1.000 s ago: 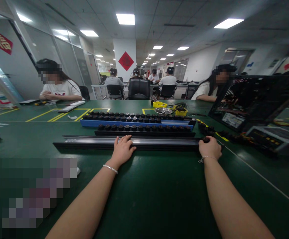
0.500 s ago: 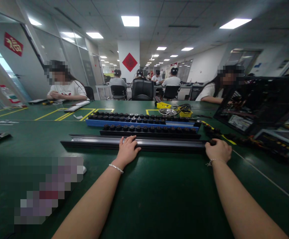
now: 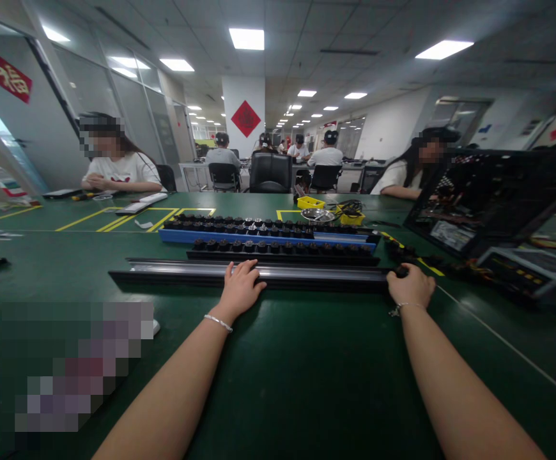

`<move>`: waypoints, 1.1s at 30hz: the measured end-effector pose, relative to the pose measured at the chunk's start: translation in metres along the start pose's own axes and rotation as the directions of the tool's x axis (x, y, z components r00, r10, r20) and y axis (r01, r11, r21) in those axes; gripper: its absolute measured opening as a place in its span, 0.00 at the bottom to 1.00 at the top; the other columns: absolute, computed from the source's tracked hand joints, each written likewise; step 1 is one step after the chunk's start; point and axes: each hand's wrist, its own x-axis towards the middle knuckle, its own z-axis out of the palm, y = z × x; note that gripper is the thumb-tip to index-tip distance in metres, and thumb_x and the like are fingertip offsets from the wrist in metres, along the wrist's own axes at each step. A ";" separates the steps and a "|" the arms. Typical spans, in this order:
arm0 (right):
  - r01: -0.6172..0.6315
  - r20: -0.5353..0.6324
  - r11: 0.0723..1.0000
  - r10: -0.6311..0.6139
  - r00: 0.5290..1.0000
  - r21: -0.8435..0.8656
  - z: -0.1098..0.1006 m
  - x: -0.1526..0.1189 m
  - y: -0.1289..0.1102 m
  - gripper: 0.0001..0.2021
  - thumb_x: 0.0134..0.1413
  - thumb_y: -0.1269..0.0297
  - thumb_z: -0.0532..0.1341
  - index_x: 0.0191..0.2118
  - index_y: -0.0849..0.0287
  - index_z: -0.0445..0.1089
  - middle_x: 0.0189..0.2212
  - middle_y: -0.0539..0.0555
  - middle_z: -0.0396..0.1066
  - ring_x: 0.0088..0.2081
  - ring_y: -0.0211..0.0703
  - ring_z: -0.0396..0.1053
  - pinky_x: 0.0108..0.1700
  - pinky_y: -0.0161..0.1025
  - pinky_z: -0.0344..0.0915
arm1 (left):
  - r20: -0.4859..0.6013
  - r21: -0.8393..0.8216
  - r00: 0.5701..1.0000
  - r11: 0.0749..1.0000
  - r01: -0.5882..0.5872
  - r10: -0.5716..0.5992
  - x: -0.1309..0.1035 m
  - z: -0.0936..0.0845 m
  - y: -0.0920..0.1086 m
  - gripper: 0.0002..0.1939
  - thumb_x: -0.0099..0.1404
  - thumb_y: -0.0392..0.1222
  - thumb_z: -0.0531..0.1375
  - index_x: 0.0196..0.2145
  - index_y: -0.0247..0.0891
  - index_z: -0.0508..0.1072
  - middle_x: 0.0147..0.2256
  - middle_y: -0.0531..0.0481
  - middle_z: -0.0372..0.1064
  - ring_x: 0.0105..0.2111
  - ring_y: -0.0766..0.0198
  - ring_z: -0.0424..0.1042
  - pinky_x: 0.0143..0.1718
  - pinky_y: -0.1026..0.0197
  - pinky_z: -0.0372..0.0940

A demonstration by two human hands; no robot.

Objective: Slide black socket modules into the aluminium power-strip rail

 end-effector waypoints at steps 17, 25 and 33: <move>-0.045 -0.065 0.998 0.042 0.997 -0.036 -0.002 0.000 0.002 0.19 0.43 0.62 0.56 0.44 0.62 0.66 0.38 0.58 0.67 0.45 0.51 0.60 0.53 0.47 0.53 | -0.003 0.029 1.000 1.000 -0.002 0.002 0.000 0.001 0.001 0.09 0.60 0.47 0.56 0.36 0.45 0.72 0.56 0.49 0.61 0.55 0.55 0.58 0.59 0.43 0.41; -0.083 -0.045 0.996 0.081 0.996 -0.035 -0.005 0.000 0.001 0.18 0.44 0.64 0.56 0.44 0.61 0.67 0.40 0.59 0.67 0.47 0.52 0.59 0.52 0.47 0.55 | -0.001 0.026 1.000 1.000 -0.002 0.002 0.000 0.001 0.001 0.08 0.60 0.48 0.56 0.34 0.44 0.71 0.56 0.49 0.61 0.55 0.54 0.59 0.59 0.42 0.42; -0.251 -0.077 0.968 0.251 0.965 0.009 -0.009 -0.004 -0.005 0.19 0.44 0.61 0.57 0.46 0.54 0.66 0.52 0.57 0.59 0.55 0.57 0.52 0.52 0.53 0.55 | -0.002 0.033 1.000 0.999 -0.004 0.005 0.001 0.002 0.000 0.08 0.60 0.48 0.56 0.33 0.44 0.71 0.56 0.49 0.61 0.55 0.54 0.59 0.59 0.42 0.42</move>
